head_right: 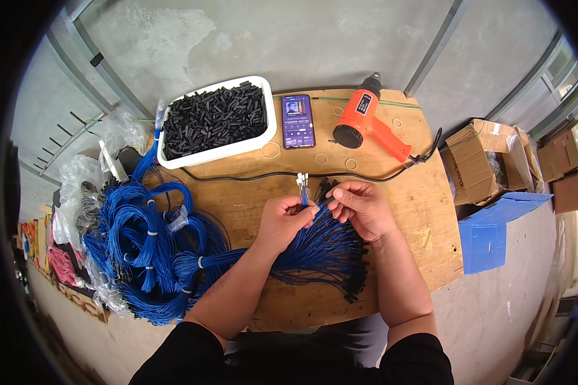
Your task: Placing heat shrink tubing onto the ends of blue electrical cables at a workbench.
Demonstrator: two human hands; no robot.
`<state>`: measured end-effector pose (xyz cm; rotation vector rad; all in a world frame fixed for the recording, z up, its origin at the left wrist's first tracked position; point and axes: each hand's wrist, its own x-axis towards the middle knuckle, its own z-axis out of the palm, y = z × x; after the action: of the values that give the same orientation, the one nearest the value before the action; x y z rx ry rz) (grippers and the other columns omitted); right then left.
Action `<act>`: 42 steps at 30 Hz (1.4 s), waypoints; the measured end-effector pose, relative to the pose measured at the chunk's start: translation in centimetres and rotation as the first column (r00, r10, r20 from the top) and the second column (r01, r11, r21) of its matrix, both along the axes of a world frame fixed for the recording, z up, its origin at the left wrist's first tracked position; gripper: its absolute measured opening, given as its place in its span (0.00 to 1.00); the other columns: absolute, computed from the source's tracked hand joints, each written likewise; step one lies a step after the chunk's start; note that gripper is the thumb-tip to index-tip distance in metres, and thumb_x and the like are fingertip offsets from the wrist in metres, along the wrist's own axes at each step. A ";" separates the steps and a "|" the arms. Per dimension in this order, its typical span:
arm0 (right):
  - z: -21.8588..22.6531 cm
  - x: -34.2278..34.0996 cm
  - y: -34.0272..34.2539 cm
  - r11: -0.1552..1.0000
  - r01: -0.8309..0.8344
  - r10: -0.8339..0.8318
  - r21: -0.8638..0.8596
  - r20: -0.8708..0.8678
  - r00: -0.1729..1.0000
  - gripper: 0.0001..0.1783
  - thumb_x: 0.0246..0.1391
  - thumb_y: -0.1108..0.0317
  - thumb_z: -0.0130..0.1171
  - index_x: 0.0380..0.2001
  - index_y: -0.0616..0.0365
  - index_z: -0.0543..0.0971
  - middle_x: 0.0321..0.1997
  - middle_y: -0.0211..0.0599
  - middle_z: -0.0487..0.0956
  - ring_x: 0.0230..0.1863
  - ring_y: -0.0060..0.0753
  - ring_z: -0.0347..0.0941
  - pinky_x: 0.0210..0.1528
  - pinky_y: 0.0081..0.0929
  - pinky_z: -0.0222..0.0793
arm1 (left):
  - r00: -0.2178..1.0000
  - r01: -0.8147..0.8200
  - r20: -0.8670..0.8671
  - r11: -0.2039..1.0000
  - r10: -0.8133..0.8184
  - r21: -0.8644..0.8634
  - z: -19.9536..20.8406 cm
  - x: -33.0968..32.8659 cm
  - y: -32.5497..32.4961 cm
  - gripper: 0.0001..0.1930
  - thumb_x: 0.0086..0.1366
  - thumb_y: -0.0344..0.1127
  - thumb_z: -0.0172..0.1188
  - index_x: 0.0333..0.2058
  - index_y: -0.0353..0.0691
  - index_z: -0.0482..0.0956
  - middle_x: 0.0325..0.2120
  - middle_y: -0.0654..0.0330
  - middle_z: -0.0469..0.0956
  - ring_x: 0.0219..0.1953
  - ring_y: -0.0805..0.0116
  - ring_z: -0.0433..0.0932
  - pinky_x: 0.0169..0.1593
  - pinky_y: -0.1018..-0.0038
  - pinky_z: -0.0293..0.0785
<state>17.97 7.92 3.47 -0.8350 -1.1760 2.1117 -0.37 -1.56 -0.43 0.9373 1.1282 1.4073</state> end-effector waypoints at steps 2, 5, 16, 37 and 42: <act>-0.1 -0.1 -0.1 1.000 0.000 0.000 0.008 0.007 1.000 0.09 0.62 0.67 0.61 0.37 0.63 0.82 0.27 0.35 0.83 0.23 0.20 0.78 0.24 0.14 0.73 | 1.000 -0.003 -0.015 1.000 0.003 0.000 0.0 0.0 -0.1 0.04 0.63 0.27 0.64 0.35 0.32 0.82 0.22 0.66 0.78 0.24 0.82 0.74 0.28 0.83 0.68; -0.2 -0.1 -0.1 1.000 -0.011 0.010 0.019 0.028 1.000 0.09 0.62 0.67 0.62 0.36 0.63 0.82 0.27 0.35 0.83 0.23 0.20 0.78 0.24 0.14 0.73 | 1.000 -0.007 -0.023 1.000 0.007 0.000 -0.1 0.1 -0.1 0.04 0.63 0.27 0.64 0.35 0.32 0.83 0.22 0.66 0.78 0.24 0.82 0.74 0.28 0.83 0.68; 0.4 -0.2 0.3 0.919 0.348 -0.366 0.186 0.067 0.928 0.10 0.65 0.65 0.57 0.32 0.58 0.81 0.22 0.23 0.75 0.20 0.13 0.65 0.22 0.12 0.56 | 0.945 -0.150 -0.292 0.989 0.145 0.007 0.6 0.4 0.2 0.06 0.61 0.30 0.67 0.35 0.34 0.84 0.21 0.67 0.79 0.23 0.83 0.73 0.28 0.83 0.68; 17.5 -3.0 -10.6 0.313 0.480 -0.122 0.819 -0.467 0.876 0.07 0.51 0.74 0.57 0.23 0.53 0.70 0.31 0.35 0.72 0.32 0.38 0.67 0.34 0.29 0.66 | 0.959 0.010 0.282 0.998 0.007 -0.059 0.0 0.4 1.0 0.08 0.69 0.26 0.56 0.45 0.33 0.76 0.32 0.57 0.81 0.30 0.73 0.80 0.31 0.79 0.76; 21.8 -2.1 -13.0 -0.030 0.621 0.286 0.783 -0.589 0.756 0.07 0.47 0.75 0.57 0.32 0.57 0.80 0.36 0.28 0.72 0.39 0.24 0.60 0.33 0.19 0.56 | 0.978 -0.048 0.198 0.994 0.067 -0.099 0.0 -0.2 0.6 0.08 0.67 0.25 0.59 0.44 0.32 0.78 0.33 0.61 0.79 0.32 0.75 0.78 0.34 0.78 0.77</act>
<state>15.91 -5.07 25.28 0.4657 -1.5785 0.5454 -0.54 -0.91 -0.39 0.6838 1.0662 1.4483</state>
